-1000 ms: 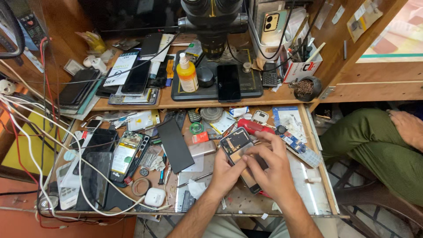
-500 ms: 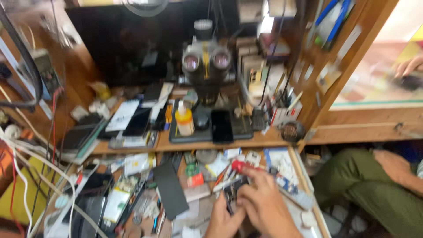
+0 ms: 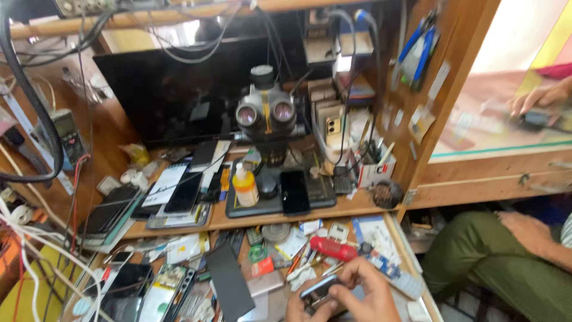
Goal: The person uses a red screwdriver to remove screws from the back of a smartphone. They then pry open the device's casing and remove the battery, placing it on the cluttered workbench. The person continues to manipulate the phone's internal components and casing.
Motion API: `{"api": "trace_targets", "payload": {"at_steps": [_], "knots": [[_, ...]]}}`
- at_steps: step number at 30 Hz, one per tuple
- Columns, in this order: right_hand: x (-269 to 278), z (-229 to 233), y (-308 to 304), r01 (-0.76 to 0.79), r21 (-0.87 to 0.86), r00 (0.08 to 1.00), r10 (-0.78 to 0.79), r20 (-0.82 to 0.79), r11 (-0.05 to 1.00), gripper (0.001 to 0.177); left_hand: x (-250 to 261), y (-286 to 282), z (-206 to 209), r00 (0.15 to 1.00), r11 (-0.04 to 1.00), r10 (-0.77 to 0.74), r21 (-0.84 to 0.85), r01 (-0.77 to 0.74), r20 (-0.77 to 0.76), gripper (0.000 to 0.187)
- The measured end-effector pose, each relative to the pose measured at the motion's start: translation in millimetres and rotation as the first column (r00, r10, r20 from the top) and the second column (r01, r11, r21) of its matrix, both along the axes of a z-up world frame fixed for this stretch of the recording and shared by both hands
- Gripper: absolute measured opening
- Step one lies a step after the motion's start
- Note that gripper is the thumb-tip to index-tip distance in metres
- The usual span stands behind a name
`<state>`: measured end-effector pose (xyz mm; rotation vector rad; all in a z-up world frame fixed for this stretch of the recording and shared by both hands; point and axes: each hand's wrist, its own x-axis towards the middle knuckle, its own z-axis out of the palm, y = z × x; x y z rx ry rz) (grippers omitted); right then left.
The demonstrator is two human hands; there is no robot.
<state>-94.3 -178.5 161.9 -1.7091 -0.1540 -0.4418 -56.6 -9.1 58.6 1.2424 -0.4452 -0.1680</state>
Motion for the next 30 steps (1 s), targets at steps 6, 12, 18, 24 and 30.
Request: {"api": "trace_targets", "payload": {"at_steps": [6, 12, 18, 24, 30], "knots": [[-4.9, 10.6, -6.6, -0.158, -0.074, 0.985, 0.162, 0.054, 0.985, 0.028, -0.9, -5.0, -13.8, 0.995, 0.994, 0.102, 0.048, -0.101, -0.022, 0.039], [3.0, 13.4, -5.2, -0.142, -0.097, 0.990, 0.144, 0.012, 0.985, 0.029, 7.1, -0.5, -17.3, 0.991, 0.998, 0.060, 0.003, -0.061, 0.116, 0.037], [-5.0, 22.2, 3.6, -0.072, -0.128, 0.996, 0.079, 0.048, 0.989, 0.037, 5.3, 2.5, -14.1, 0.970, 0.997, 0.072, -0.047, -0.063, 0.231, 0.038], [-4.4, 23.7, 13.7, 0.029, -0.127, 0.997, -0.019, 0.079, 0.992, 0.037, -5.9, 3.7, 18.5, 0.994, 0.996, 0.082, 0.020, -0.084, 0.077, 0.033], [-4.6, 26.8, 13.3, -0.058, -0.164, 0.991, 0.076, 0.106, 0.985, 0.037, -9.4, 6.3, 31.8, 0.992, 0.989, 0.121, 0.077, -0.124, 0.037, 0.030]]}}
